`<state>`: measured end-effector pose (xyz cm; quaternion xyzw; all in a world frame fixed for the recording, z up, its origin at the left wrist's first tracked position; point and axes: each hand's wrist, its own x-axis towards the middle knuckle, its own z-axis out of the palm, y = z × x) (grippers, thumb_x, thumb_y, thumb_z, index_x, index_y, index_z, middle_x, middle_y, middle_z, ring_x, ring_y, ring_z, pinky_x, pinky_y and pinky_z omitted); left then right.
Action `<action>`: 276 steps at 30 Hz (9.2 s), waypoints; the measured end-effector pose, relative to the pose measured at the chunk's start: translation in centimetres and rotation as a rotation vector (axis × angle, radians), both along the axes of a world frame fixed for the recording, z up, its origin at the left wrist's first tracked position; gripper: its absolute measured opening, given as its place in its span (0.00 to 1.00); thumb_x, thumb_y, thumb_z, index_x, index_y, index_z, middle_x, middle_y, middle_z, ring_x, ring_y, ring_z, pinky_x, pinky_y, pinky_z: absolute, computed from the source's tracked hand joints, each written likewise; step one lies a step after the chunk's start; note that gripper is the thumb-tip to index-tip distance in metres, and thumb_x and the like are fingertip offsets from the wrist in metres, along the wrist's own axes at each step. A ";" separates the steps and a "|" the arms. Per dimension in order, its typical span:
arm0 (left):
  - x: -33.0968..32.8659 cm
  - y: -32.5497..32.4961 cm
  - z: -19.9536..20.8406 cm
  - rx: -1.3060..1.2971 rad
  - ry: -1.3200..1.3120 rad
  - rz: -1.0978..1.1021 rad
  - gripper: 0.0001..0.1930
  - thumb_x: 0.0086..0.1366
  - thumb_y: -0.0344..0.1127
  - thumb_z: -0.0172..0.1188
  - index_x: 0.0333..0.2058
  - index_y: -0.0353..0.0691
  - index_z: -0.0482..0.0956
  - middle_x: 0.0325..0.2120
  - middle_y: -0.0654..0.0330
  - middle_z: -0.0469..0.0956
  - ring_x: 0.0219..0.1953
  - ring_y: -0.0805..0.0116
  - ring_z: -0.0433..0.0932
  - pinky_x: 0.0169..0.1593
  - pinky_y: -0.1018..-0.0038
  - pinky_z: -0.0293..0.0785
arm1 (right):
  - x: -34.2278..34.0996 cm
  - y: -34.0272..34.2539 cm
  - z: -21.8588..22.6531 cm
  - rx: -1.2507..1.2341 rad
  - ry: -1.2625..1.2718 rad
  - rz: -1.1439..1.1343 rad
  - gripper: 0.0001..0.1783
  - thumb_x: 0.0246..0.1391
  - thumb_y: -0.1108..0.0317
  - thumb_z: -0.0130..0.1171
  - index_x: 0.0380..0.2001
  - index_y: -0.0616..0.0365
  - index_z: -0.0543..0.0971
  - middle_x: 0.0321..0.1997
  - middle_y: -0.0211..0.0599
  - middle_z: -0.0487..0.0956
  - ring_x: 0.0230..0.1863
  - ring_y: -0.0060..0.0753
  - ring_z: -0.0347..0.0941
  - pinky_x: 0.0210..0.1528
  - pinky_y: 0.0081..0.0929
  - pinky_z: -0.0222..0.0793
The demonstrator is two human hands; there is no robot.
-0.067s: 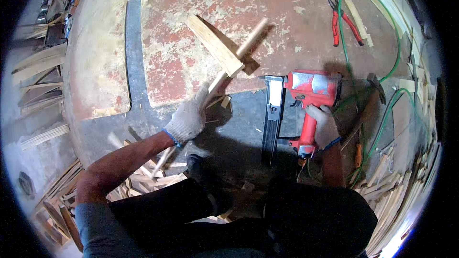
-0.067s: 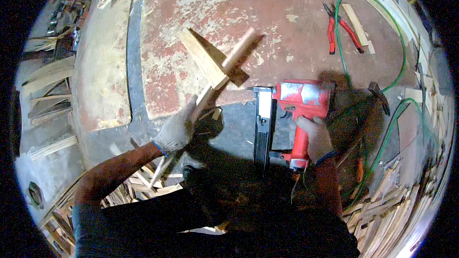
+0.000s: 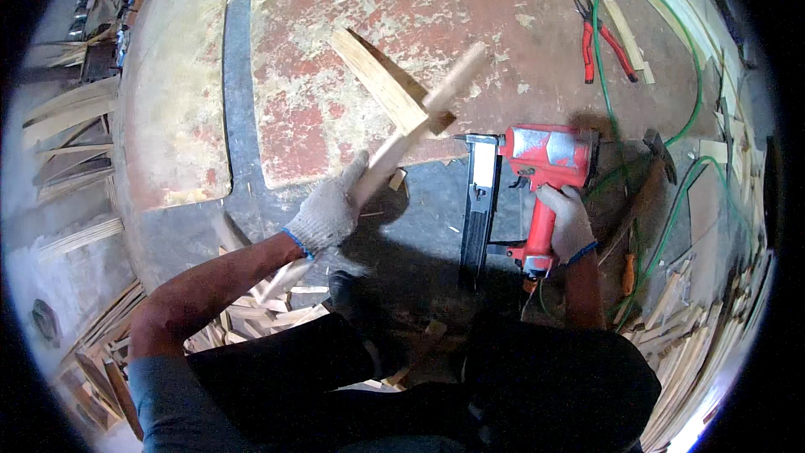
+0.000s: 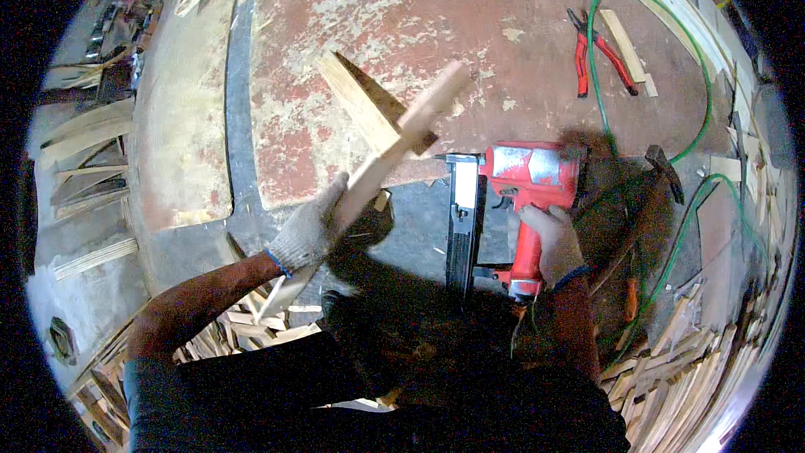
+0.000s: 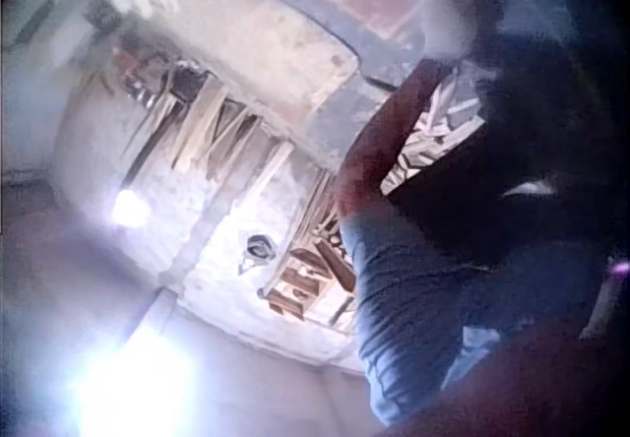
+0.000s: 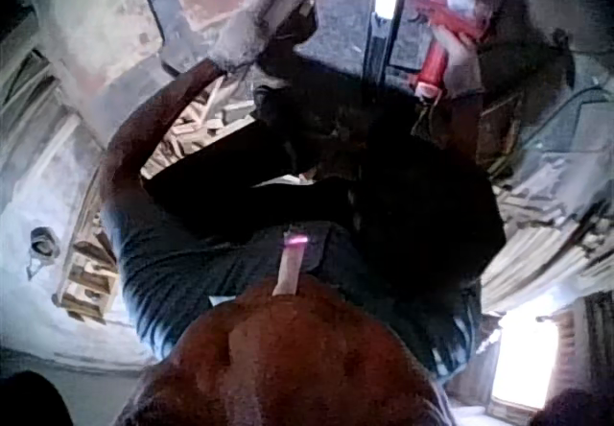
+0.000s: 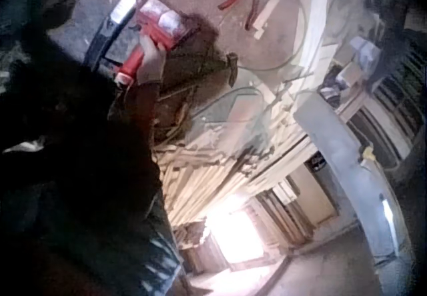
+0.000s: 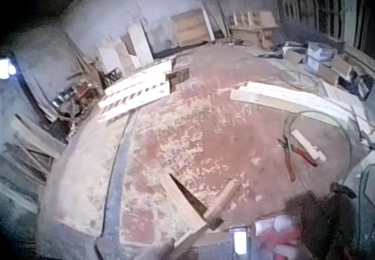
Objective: The person assembles a rectangular wooden frame by nailing thin wooden slats to a base structure using a pneumatic nail gun. They repeatedly pick up slats from a pile on the floor, position them, and secure them with nails.
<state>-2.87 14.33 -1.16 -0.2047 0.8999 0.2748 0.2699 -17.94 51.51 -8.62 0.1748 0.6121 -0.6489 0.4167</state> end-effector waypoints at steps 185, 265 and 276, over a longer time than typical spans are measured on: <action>-25.2 0.6 -10.9 1.119 0.528 1.096 0.12 0.72 0.42 0.58 0.48 0.44 0.76 0.40 0.54 0.79 0.42 0.53 0.81 0.44 0.51 0.82 | 3.0 -4.9 1.3 -0.892 -0.398 -0.493 0.15 0.60 0.52 0.56 0.29 0.51 0.71 0.21 0.28 0.68 0.21 0.32 0.64 0.29 0.38 0.66; -9.8 -2.7 11.2 -0.127 0.188 -0.354 0.15 0.70 0.41 0.59 0.47 0.35 0.80 0.39 0.50 0.83 0.40 0.54 0.83 0.45 0.63 0.78 | 4.6 1.9 -6.3 -0.625 -0.235 -0.550 0.13 0.61 0.65 0.61 0.46 0.53 0.75 0.36 0.38 0.80 0.36 0.44 0.79 0.42 0.49 0.78; -4.1 1.3 22.3 0.015 0.728 -0.087 0.18 0.62 0.18 0.53 0.51 0.32 0.79 0.47 0.51 0.80 0.48 0.61 0.81 0.56 0.67 0.76 | 5.5 5.4 -3.9 -0.296 -0.035 -0.345 0.14 0.61 0.68 0.59 0.49 0.55 0.76 0.46 0.33 0.78 0.45 0.33 0.78 0.47 0.40 0.79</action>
